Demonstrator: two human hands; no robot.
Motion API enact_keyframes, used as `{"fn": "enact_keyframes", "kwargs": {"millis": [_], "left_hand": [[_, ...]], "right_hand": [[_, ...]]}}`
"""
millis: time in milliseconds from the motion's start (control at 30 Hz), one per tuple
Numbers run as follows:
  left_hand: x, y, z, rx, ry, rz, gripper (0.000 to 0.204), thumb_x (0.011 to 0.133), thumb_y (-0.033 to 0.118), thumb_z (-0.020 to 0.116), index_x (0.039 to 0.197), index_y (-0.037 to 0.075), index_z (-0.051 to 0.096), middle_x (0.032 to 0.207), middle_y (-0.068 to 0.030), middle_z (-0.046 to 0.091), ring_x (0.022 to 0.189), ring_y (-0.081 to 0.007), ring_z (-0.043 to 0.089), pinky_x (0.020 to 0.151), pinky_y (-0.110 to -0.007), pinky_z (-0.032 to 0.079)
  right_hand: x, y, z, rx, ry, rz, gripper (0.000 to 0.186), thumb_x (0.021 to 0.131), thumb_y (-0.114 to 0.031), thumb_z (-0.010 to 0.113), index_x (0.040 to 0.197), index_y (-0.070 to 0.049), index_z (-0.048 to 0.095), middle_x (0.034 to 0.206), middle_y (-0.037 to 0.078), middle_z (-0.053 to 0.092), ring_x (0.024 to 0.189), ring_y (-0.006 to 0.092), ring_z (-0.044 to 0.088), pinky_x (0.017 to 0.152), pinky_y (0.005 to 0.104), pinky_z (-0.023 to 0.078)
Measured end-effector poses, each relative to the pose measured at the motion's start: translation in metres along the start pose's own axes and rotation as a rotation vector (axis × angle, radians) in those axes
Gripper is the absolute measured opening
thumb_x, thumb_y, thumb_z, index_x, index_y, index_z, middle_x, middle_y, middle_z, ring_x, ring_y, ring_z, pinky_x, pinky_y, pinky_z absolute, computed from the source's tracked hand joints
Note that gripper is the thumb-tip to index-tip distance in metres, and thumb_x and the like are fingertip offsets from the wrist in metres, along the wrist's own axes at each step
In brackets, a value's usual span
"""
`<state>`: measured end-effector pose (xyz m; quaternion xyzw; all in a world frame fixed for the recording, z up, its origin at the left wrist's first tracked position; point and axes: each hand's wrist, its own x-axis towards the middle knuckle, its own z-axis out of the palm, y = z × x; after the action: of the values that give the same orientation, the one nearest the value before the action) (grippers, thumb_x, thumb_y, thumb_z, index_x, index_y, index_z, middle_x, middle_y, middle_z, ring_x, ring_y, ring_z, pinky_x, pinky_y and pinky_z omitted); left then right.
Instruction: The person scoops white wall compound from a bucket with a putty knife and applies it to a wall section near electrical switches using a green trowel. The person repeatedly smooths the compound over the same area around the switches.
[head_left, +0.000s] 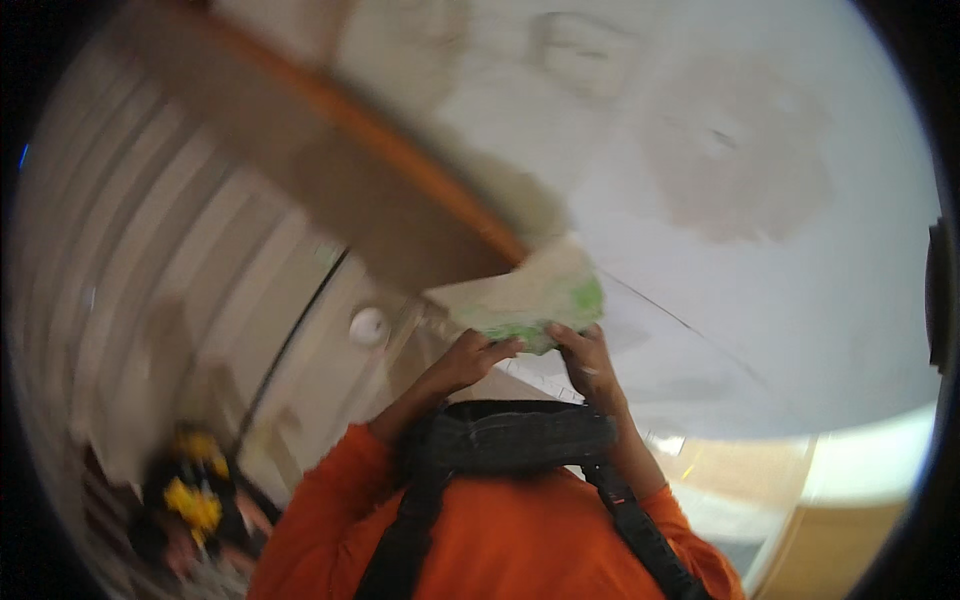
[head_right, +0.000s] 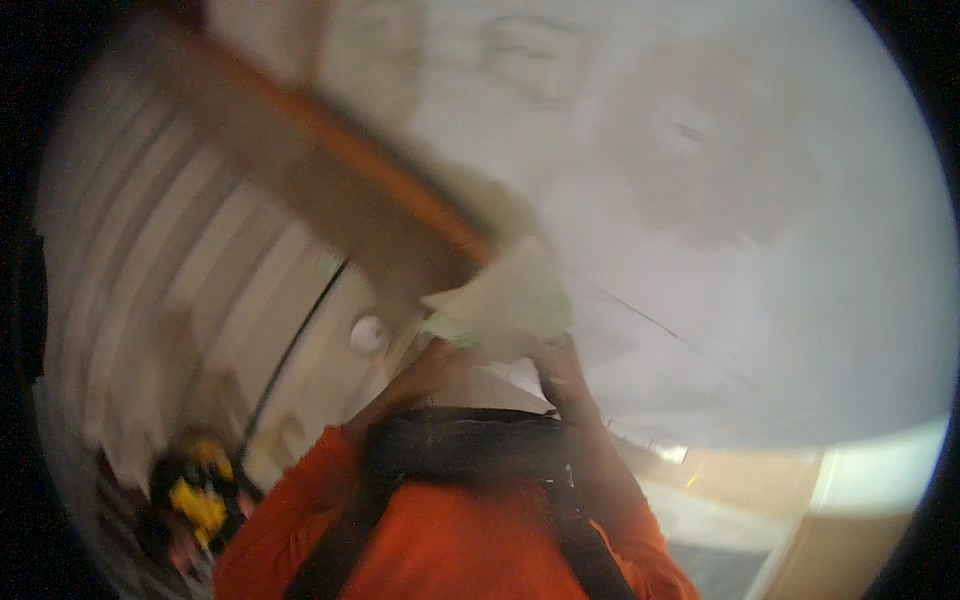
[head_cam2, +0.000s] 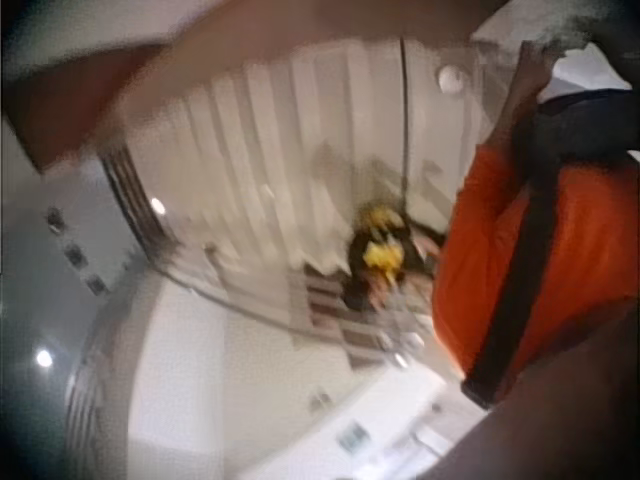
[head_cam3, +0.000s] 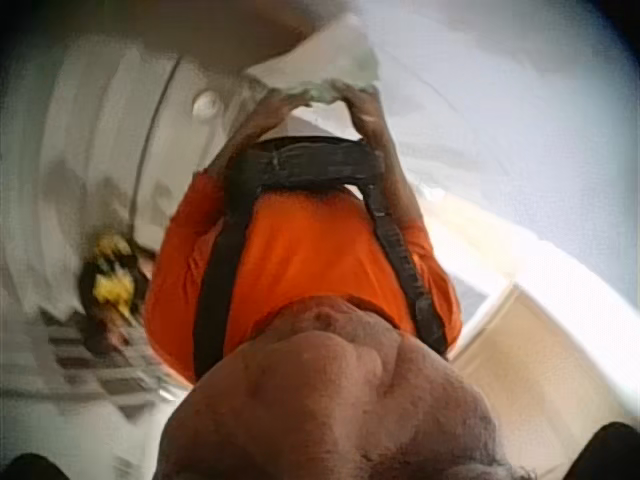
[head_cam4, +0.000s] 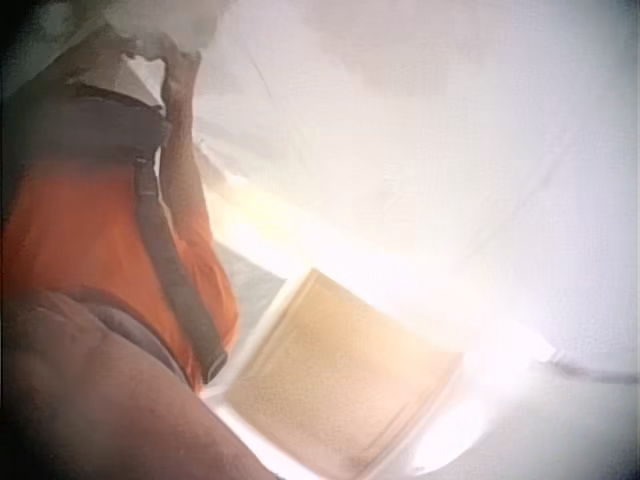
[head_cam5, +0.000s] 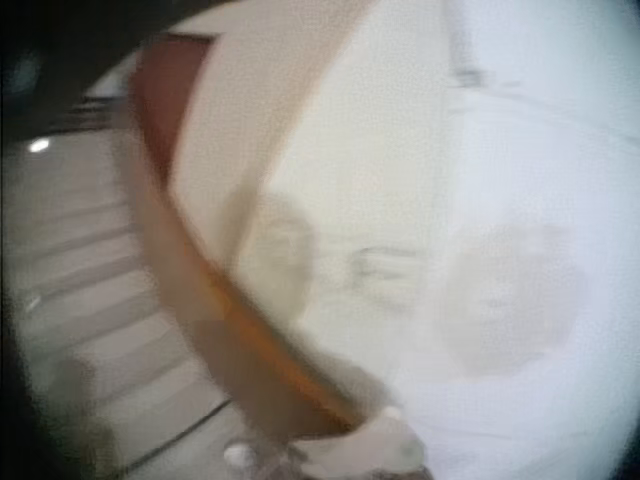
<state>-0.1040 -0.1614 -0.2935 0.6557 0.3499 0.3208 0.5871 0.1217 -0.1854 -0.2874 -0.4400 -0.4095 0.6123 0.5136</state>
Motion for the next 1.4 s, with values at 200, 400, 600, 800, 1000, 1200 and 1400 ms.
{"fn": "enact_keyframes", "kwargs": {"millis": [200, 400, 600, 800, 1000, 1200, 1400], "left_hand": [[-0.09, -0.161, 0.036, -0.516, 0.164, -0.378, 0.052, 0.096, 0.036, 0.071, 0.126, -0.005, 0.062, 0.112, -0.0146, 0.07, 0.098, -0.0246, 0.07, 0.078, -0.037, 0.06], [-0.188, -0.232, 0.017, -1.404, 0.865, -0.489, 0.046, 0.094, 0.031, 0.074, 0.119, -0.006, 0.062, 0.107, -0.0145, 0.07, 0.087, -0.0258, 0.072, 0.077, -0.038, 0.062], [-0.263, -0.289, -0.062, -0.767, 1.26, -0.848, 0.032, 0.1, 0.019, 0.061, 0.121, -0.005, 0.058, 0.109, -0.0145, 0.068, 0.095, -0.0254, 0.068, 0.08, -0.04, 0.058], [-0.278, -0.342, -0.09, -1.134, 1.526, -0.694, 0.041, 0.097, 0.018, 0.062, 0.125, -0.012, 0.054, 0.116, -0.0213, 0.067, 0.089, -0.0282, 0.073, 0.077, -0.037, 0.064], [-0.252, -0.413, -0.088, -1.137, 1.681, -0.732, 0.033, 0.099, 0.014, 0.059, 0.124, -0.008, 0.057, 0.11, -0.0183, 0.07, 0.086, -0.0257, 0.073, 0.07, -0.033, 0.063], [-0.219, -0.479, -0.077, -1.109, 1.73, -0.864, 0.037, 0.095, 0.02, 0.063, 0.122, -0.006, 0.064, 0.107, -0.015, 0.073, 0.087, -0.0243, 0.071, 0.076, -0.034, 0.055], [-0.203, -0.555, -0.084, -0.537, 0.979, -1.073, 0.04, 0.089, 0.023, 0.061, 0.116, -0.005, 0.069, 0.113, -0.0236, 0.071, 0.107, -0.0386, 0.069, 0.093, -0.042, 0.051]], "right_hand": [[0.001, 0.098, 0.031, -0.01, -0.148, 0.488, 0.059, 0.09, -0.024, 0.077, 0.134, 0.006, 0.052, 0.128, 0.016, 0.064, 0.115, 0.0271, 0.063, 0.094, 0.0426, 0.052], [0.047, 0.23, 0.07, -0.178, -0.384, 0.794, 0.048, 0.098, -0.033, 0.068, 0.132, -0.001, 0.058, 0.106, 0.008, 0.064, 0.092, 0.0196, 0.064, 0.081, 0.0335, 0.054], [0.15, 0.418, 0.049, -1.246, -0.806, -0.185, 0.026, 0.093, -0.025, 0.067, 0.107, -0.003, 0.069, 0.105, 0.01, 0.069, 0.094, 0.0293, 0.067, 0.077, 0.0407, 0.056], [0.26, 0.508, 0.115, -1.783, -1.056, -0.107, 0.028, 0.086, -0.014, 0.064, 0.111, -0.002, 0.065, 0.113, 0.02, 0.065, 0.11, 0.0387, 0.063, 0.093, 0.0498, 0.053], [0.347, 0.609, 0.206, -1.942, -1.041, -0.005, 0.046, 0.091, -0.011, 0.056, 0.135, 0.0, 0.052, 0.127, 0.025, 0.057, 0.112, 0.0424, 0.063, 0.094, 0.0524, 0.052], [0.382, 0.71, 0.21, -1.86, -1.006, 0.105, 0.048, 0.095, -0.008, 0.05, 0.142, -0.001, 0.045, 0.13, 0.026, 0.055, 0.11, 0.0429, 0.064, 0.092, 0.0533, 0.054], [0.369, 0.71, 0.215, -1.932, -1.23, -0.229, 0.051, 0.095, -0.013, 0.053, 0.145, -0.004, 0.046, 0.116, 0.024, 0.058, 0.104, 0.0399, 0.065, 0.083, 0.0513, 0.056]]}}
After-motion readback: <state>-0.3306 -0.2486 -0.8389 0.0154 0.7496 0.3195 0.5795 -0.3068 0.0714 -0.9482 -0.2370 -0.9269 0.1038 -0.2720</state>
